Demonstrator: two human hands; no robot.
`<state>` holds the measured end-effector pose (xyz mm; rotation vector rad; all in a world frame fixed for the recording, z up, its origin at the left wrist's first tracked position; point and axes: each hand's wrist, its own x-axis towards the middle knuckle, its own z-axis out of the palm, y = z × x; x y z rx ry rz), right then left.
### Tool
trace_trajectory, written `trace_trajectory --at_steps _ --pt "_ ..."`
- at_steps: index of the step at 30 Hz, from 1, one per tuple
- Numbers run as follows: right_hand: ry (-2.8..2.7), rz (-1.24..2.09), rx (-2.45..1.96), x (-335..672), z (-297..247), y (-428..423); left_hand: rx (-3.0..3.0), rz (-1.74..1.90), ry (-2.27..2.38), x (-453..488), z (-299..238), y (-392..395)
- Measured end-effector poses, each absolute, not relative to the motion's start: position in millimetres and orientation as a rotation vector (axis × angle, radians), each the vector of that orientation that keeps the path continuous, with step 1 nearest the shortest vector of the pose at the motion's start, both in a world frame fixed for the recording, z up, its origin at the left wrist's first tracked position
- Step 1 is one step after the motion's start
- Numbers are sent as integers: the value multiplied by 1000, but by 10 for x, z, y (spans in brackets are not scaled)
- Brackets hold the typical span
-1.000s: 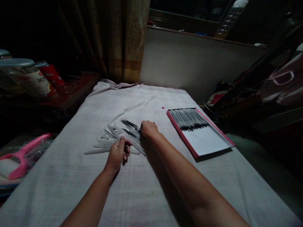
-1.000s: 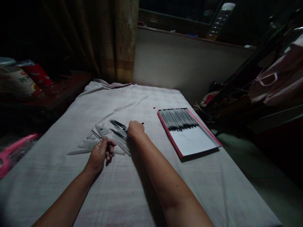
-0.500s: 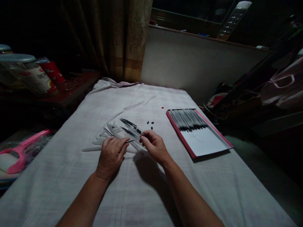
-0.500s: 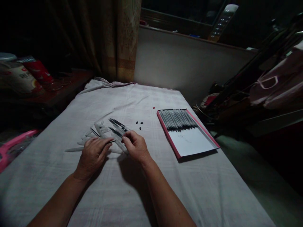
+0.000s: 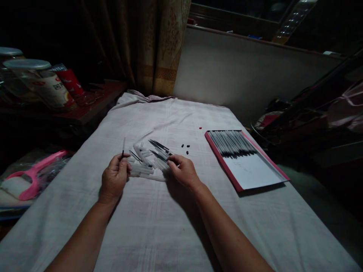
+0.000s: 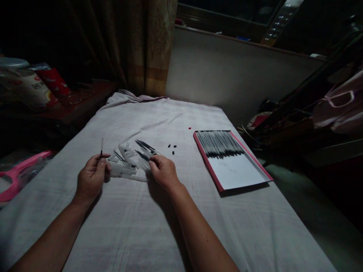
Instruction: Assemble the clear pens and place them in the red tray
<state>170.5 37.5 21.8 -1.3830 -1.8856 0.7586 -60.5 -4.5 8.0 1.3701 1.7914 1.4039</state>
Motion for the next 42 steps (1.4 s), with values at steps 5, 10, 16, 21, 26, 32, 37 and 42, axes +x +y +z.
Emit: trace_trajectory --at_steps 5,10,16,21,26,32,37,42 --pt "-2294 551 -1465 1441 354 611 1407 1430 1808 -558 48 -6" --pt "-2606 385 -1394 1173 371 845 1453 1353 1850 -517 31 -10" --pt "-2777 255 -1358 1006 425 966 1462 1305 1887 -522 0 -11" --pt "-2879 184 -1262 932 458 1041 1582 1298 1881 -520 -4 -9" --pt "-2820 128 -1312 1043 409 991 1723 1329 1851 -525 -25 1" --pt "-2788 154 -1359 1271 379 942 1709 1313 1871 -511 -29 -6" --pt "-2668 192 -1512 1483 425 940 1631 1291 1921 -497 9 -13" --pt "-2503 297 -1531 1518 452 763 1605 1309 1921 -498 -1 -9"
